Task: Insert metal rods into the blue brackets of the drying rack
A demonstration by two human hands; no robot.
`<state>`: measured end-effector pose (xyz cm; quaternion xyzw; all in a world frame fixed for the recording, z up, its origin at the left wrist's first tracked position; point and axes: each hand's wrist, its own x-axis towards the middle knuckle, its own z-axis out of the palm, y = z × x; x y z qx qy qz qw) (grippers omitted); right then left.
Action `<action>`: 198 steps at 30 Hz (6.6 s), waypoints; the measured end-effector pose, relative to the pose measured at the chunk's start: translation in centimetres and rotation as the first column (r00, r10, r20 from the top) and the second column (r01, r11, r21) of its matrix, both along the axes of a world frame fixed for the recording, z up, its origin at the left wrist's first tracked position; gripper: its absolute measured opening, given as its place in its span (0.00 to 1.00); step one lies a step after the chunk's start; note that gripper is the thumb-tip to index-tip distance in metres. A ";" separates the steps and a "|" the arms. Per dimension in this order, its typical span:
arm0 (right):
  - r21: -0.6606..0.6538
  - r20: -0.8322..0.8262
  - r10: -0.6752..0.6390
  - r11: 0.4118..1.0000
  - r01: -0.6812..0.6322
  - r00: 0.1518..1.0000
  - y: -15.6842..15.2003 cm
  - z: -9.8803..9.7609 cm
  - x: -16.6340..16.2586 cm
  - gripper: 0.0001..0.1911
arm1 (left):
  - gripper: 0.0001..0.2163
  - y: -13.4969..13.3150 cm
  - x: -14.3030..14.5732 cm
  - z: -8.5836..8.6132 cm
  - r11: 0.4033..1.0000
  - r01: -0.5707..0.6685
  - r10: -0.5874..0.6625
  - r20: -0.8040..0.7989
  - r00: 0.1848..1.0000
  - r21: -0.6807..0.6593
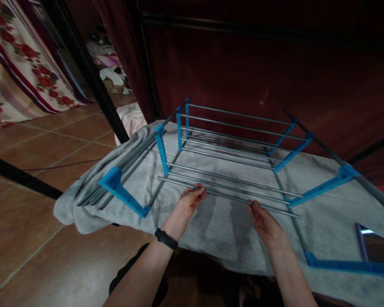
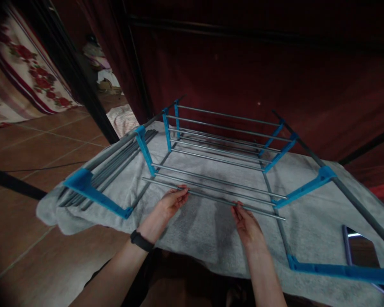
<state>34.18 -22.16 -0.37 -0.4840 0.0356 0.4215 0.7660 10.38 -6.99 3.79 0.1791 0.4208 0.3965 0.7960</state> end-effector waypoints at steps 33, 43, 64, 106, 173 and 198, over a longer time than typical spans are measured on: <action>-0.016 0.034 0.079 0.997 -0.079 0.996 1.5 0.4 -3.2 0.10 | 0.07 -1.0 1.1 -0.7 0.996 0.093 -0.093 0.001 0.996 0.009; 0.019 0.046 0.095 0.995 -0.096 0.994 1.8 0.6 -3.9 0.13 | 0.08 -1.5 1.8 -0.8 0.994 0.110 -0.110 0.021 0.994 0.004; 0.003 0.143 0.150 0.988 -0.152 0.978 3.0 1.0 -6.6 0.12 | 0.08 -2.2 2.6 -0.2 0.990 0.141 -0.141 0.017 0.990 -0.012; -0.015 -0.073 -0.064 0.998 0.063 0.995 1.8 0.6 -2.7 0.08 | 0.07 -0.4 0.4 0.8 0.999 -0.015 0.017 0.025 1.000 -0.051; -0.091 -0.099 -0.112 0.991 0.103 0.989 0.6 2.3 -0.3 0.07 | 0.05 2.7 -3.4 2.4 0.916 -0.394 0.402 0.144 0.904 -0.082; -0.073 -0.040 -0.071 0.995 0.068 0.997 1.2 1.5 -1.5 0.09 | 0.09 0.1 -0.5 1.5 0.996 -0.080 0.083 0.072 0.994 -0.035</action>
